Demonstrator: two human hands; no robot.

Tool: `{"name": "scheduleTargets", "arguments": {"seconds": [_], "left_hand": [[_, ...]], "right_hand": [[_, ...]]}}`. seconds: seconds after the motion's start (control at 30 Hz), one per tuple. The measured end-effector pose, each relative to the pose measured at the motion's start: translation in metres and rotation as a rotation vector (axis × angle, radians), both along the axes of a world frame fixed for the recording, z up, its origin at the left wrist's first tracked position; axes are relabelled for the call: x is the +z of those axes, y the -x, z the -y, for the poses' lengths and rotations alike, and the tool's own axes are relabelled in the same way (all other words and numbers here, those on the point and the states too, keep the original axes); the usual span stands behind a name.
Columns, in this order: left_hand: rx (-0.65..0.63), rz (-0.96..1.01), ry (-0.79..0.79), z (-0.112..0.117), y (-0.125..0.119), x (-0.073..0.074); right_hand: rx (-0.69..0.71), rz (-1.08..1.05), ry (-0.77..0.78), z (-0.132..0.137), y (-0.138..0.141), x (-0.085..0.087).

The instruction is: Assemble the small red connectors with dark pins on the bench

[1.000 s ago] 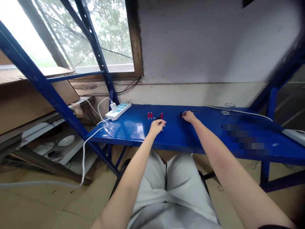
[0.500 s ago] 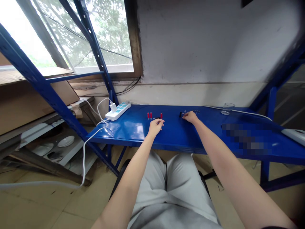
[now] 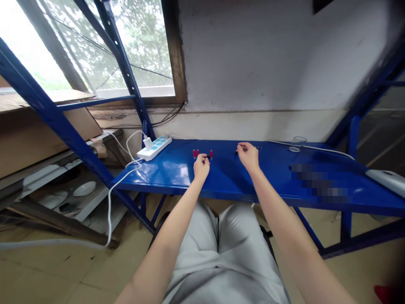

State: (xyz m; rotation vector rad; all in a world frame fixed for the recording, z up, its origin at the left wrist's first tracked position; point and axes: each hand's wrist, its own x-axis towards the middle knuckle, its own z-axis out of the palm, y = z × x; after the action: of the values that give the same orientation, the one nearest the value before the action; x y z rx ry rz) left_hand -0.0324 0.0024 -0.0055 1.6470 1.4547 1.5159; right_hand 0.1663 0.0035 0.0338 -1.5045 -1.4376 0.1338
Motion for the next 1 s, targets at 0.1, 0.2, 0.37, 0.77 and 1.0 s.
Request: {"name": "scheduleTargets", "arguments": {"seconds": [0.1, 0.2, 0.37, 0.77, 1.0], "left_hand": [[0.029, -0.141, -0.055, 0.005, -0.003, 0.004], [0.011, -0.275, -0.065, 0.009, -0.007, 0.009], [-0.006, -0.387, -0.101, 0.003, -0.016, 0.015], [0.111, -0.852, 0.109, -0.023, -0.029, 0.019], [0.05, -0.743, 0.106, -0.026, -0.027, 0.02]], "right_hand": [[0.132, 0.067, -0.084, 0.017, 0.021, -0.012], [0.191, 0.116, -0.052, 0.024, 0.027, -0.023], [0.216, 0.076, -0.031, 0.025, 0.024, -0.028], [0.332, -0.032, -0.18, 0.017, 0.023, -0.038], [0.335, -0.03, -0.167, 0.017, 0.023, -0.038]]}}
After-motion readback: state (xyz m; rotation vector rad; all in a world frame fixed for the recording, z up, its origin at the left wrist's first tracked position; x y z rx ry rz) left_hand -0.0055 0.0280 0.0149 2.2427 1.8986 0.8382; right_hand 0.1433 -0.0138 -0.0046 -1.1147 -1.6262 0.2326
